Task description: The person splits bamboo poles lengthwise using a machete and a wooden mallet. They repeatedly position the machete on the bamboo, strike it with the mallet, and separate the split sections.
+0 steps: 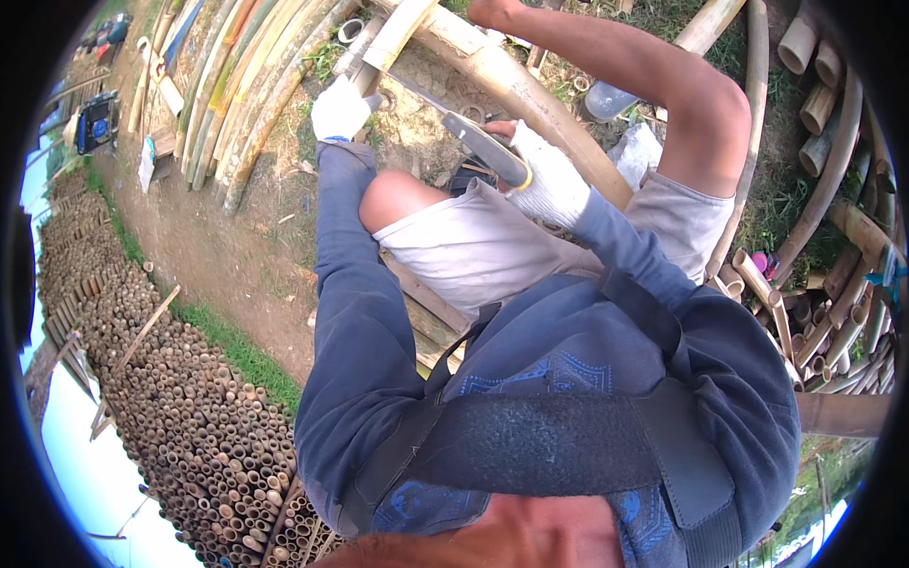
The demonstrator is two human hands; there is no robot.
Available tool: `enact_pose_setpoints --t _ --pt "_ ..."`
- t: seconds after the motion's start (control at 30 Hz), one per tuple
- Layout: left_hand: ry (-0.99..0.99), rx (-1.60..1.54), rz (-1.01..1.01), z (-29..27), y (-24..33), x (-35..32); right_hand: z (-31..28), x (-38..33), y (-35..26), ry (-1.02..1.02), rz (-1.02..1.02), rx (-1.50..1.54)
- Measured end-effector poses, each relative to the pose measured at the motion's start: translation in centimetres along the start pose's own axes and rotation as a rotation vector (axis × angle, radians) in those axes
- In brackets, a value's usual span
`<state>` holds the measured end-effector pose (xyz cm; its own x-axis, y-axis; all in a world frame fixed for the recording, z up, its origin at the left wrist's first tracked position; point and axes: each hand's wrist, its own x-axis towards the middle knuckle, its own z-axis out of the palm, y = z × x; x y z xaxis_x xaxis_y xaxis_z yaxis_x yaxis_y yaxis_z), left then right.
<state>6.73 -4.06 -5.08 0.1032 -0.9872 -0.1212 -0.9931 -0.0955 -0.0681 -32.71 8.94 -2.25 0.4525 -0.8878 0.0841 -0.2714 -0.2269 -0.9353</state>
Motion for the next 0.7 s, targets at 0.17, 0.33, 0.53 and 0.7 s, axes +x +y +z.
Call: enact_pose_setpoints --t 0.17,0.33,0.53,0.7 --pt "0.029 -0.047 0.04 1.0 -0.6 -0.1 -2.9 -4.2 -3.9 0.049 0.296 0.383" --pt "0.054 -0.158 -0.116 0.5 0.2 -0.3 6.0 18.6 -2.8 -0.065 0.059 -0.051" --pt "0.095 -0.149 -0.01 0.4 0.1 -0.6 7.7 14.9 2.2 -0.067 0.177 0.187" --pt "0.024 -0.07 0.104 1.1 -1.0 -0.6 -0.1 -1.5 0.7 -0.037 0.284 0.141"
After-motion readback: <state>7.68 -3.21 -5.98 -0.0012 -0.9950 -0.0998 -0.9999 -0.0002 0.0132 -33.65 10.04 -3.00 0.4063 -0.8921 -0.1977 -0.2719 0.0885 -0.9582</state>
